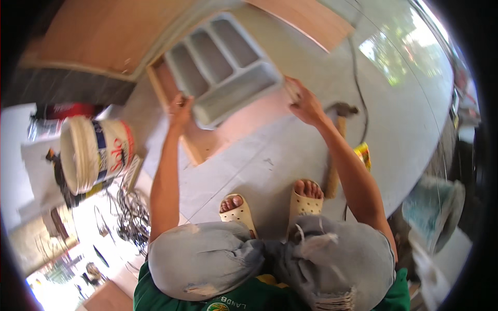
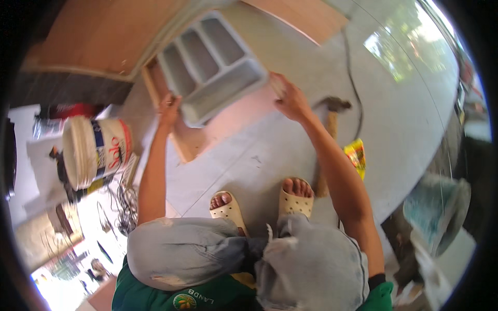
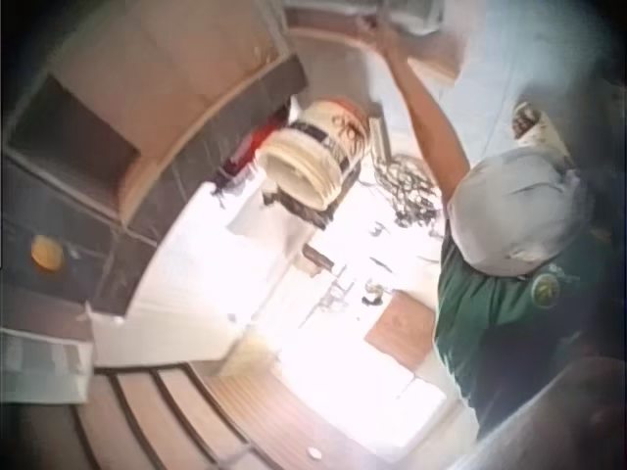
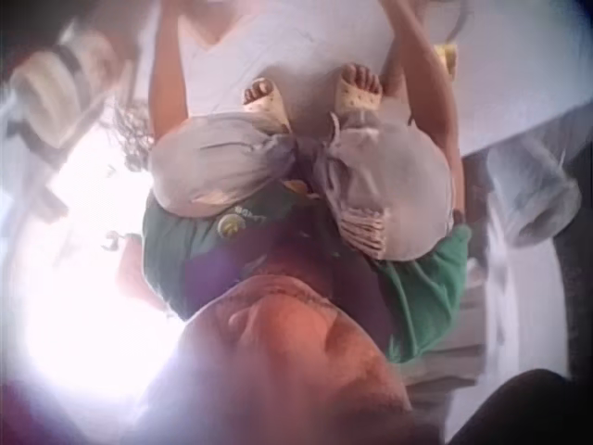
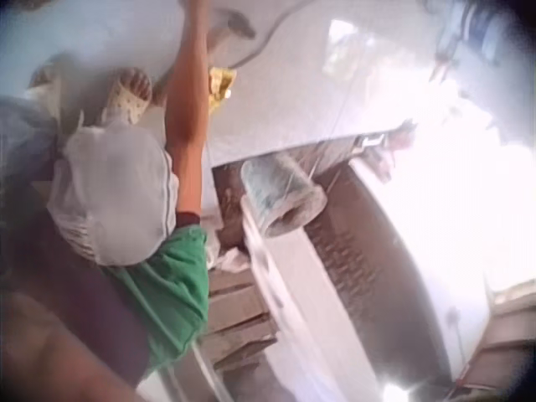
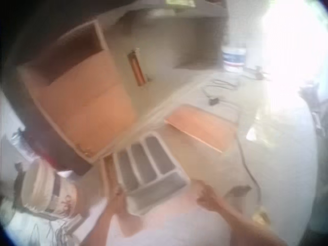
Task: The person hammers nails into a wooden drawer frame using a hammer and places a plastic cutlery organizer into the frame.
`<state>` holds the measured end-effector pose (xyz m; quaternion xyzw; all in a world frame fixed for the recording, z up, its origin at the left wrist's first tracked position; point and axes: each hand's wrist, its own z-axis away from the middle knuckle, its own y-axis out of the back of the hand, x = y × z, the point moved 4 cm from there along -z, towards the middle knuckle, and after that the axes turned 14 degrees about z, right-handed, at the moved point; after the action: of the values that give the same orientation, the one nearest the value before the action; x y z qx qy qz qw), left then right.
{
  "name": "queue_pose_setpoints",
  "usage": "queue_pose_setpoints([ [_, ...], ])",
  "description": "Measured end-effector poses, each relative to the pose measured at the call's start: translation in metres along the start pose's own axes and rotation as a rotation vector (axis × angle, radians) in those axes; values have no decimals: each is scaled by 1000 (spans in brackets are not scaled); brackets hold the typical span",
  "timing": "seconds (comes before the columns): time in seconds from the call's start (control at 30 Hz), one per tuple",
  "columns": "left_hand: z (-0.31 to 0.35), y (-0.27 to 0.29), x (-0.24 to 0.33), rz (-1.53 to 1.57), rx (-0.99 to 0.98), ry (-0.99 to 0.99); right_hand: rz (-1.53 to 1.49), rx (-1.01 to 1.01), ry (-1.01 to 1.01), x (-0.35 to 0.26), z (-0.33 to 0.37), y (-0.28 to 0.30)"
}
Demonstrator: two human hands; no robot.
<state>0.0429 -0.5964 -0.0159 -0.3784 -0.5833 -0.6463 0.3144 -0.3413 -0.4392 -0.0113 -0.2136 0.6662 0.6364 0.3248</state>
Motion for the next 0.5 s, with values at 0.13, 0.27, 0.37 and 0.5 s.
queue_pose_setpoints([
  [0.13,32,0,2,-69,109,-74,21,-55,-37,2,-1,-2],
  [0.27,78,-9,29,50,-4,-37,42,-48,13,-3,1,5],
  [0.37,118,-11,28,113,75,-101,20,-47,84,-21,-3,-2],
  [0.5,156,-42,37,85,337,-285,99,-62,68,-8,-2,0],
])
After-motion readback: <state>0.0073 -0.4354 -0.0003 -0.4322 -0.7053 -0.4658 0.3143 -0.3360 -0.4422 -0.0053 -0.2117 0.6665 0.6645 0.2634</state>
